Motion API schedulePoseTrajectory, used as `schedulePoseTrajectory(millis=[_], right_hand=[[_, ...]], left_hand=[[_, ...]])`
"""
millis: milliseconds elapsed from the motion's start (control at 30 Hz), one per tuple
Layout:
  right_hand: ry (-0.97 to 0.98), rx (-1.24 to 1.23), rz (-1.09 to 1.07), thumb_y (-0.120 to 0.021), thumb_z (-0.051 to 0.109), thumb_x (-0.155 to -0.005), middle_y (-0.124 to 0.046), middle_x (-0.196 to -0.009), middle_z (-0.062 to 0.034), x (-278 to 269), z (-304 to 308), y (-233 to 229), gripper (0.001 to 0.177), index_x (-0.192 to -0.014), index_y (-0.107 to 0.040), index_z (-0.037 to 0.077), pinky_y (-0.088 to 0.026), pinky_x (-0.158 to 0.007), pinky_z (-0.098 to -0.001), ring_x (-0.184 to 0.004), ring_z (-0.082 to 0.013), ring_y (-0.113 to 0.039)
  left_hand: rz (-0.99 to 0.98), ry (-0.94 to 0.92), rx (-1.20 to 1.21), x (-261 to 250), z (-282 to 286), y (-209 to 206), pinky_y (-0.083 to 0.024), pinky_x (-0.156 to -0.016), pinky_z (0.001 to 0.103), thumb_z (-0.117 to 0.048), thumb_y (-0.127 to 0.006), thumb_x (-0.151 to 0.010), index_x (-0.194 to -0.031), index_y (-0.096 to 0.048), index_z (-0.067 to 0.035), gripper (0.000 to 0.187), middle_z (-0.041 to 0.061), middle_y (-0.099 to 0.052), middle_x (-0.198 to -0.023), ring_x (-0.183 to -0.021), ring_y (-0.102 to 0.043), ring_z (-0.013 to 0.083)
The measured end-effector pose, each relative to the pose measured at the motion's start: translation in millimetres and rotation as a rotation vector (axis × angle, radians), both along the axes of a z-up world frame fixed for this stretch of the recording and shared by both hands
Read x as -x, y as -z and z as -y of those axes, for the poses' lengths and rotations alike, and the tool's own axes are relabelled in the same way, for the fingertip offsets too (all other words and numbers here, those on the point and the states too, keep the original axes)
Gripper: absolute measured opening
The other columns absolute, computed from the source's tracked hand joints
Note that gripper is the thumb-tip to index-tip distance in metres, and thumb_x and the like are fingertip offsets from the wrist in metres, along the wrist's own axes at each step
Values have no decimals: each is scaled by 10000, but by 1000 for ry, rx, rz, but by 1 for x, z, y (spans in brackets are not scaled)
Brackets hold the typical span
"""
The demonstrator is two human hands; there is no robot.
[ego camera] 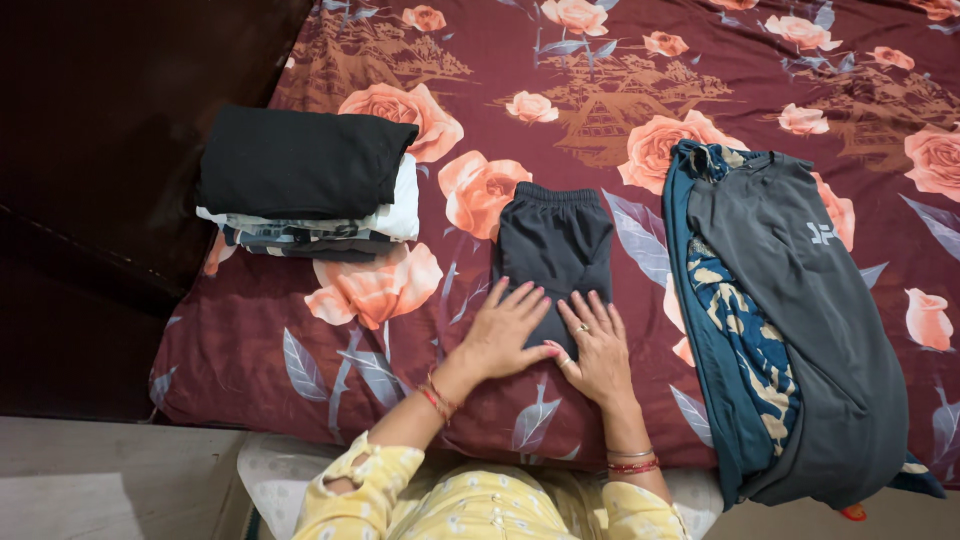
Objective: The person folds several pieces of clothing on a bed, including a black garment, dark gray shorts, a gray t-shirt, and a blue patterned dress. Each item is smoothed, folded into a compact rectangle, and stacked on the left side of the bed.
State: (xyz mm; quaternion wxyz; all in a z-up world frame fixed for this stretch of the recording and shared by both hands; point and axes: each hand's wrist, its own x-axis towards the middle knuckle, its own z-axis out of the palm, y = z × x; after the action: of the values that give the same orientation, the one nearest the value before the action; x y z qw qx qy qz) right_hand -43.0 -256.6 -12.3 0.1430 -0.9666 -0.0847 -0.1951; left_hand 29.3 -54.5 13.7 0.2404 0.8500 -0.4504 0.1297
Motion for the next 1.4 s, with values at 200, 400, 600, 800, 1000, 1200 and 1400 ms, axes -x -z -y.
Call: schedulePoseTrajectory(millis=[200, 400, 600, 800, 1000, 1200, 1400], right_hand=[[-183, -136, -86, -774, 491, -708, -368, -1550, -228, 1, 17, -13, 915, -1481, -481, 100, -187, -1167, -545, -1456, -414, -298], [-132, -243, -109, -664, 118, -645, -442, -1573, -165, 14, 28, -11, 824, -1458, -531, 137, -275, -1227, -476, -1489, -348, -359], [-9, -256, -90, -576, -17, -690, -693, -1366, -119, 20, 34, -4, 600, -1269, -672, 104, -449, -1136, -393, -1362, -304, -597], [-156, -381, -666, -716, 63, -695, -756, -910, -115, 54, 77, -26, 373, -1066, -757, 49, -596, -848, -364, -871, -245, -761], [-216, -1264, -300, -706, 97, -919, -700, -1096, -59, 1, 89, -21, 318, -1207, -673, -35, -552, -875, -319, -986, -126, -669], [250, -1376, -234, -636, 204, -1030, -712, -1144, -61, -72, 63, 16, 379, -1334, -627, -23, -512, -884, -248, -993, -100, -650], [173, -1343, 24, -682, 87, -971, -723, -1122, -71, -68, 61, 53, 362, -1306, -608, -31, -538, -890, -239, -999, -102, -678]], left_hand=[[-75, 104, -16, -21, -24, 9, -244, -1184, 562, -640, -791, -692, -1434, -503, 21, 1034, 224, -450, -1540, -1469, -366, 356], [-78, 61, 82, -18, -46, 28, -396, -1173, 435, -248, -845, -647, -1381, -580, 7, 821, 198, -533, -1512, -1435, -473, 341], [68, 137, 96, -15, -49, 12, -447, -1140, 452, -107, -791, -580, -1082, -692, -14, 520, 162, -708, -1227, -1217, -641, 315], [-234, 353, 154, 16, -72, -30, -507, -1075, 443, -148, -785, -650, -861, -683, -70, 247, 122, -699, -818, -854, -700, 326], [-762, -117, 518, -30, -39, -17, -506, -685, 343, -285, -741, -828, -1127, -727, -49, 382, 83, -755, -869, -737, -631, 248], [-760, -393, 656, -79, 11, 39, -544, -825, 289, -425, -828, -869, -1154, -693, 23, 548, 148, -771, -1041, -938, -721, 146], [-797, -357, 804, -66, 10, 66, -588, -787, 297, -364, -875, -779, -1142, -636, 33, 589, 149, -782, -985, -881, -757, 159]])
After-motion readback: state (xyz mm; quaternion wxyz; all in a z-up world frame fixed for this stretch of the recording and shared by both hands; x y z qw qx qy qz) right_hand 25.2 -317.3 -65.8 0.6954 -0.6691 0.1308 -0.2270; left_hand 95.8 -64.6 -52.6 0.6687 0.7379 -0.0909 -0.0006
